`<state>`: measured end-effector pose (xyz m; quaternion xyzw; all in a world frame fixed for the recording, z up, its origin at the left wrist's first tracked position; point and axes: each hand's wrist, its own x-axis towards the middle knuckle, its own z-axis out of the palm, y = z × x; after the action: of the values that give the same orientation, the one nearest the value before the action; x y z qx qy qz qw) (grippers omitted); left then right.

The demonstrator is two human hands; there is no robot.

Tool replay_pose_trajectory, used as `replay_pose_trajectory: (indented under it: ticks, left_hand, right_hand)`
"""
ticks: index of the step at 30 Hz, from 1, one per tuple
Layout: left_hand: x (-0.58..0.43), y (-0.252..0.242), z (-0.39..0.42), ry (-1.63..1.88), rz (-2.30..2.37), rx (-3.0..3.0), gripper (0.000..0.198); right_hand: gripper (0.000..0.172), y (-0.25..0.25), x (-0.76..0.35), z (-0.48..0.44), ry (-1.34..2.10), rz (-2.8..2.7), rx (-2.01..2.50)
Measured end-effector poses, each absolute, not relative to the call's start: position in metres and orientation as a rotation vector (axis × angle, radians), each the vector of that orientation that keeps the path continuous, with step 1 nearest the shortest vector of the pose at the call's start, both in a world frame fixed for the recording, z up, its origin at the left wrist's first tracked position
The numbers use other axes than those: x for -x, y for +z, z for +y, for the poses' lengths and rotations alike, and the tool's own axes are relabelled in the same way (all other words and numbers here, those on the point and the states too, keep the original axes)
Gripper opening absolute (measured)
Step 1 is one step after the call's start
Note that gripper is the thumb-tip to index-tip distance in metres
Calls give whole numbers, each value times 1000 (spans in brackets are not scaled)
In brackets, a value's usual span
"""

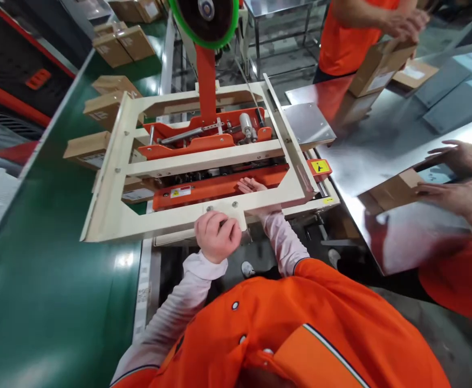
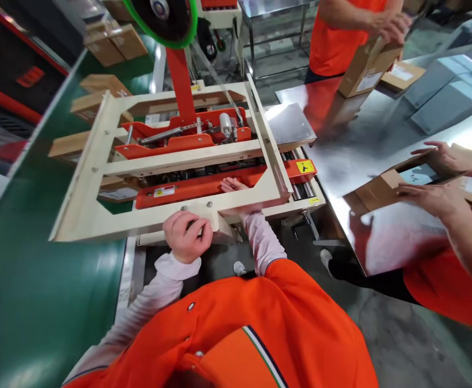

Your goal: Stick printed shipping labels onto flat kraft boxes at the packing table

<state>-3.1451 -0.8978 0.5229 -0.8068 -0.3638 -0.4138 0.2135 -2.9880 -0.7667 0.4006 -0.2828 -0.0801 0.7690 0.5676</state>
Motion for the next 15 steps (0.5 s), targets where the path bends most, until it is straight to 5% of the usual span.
replay_pose_trajectory:
  ticks: [10,15]
  left_hand:
    - [3147,519,-895,-1128,-1014,2251,12]
    - [3147,520,-893,-1130,-964,2239,16]
  right_hand:
    - [98,387,2988,-772,1781,-377,120]
    - [117,389,2992,-762,1849,-328,120]
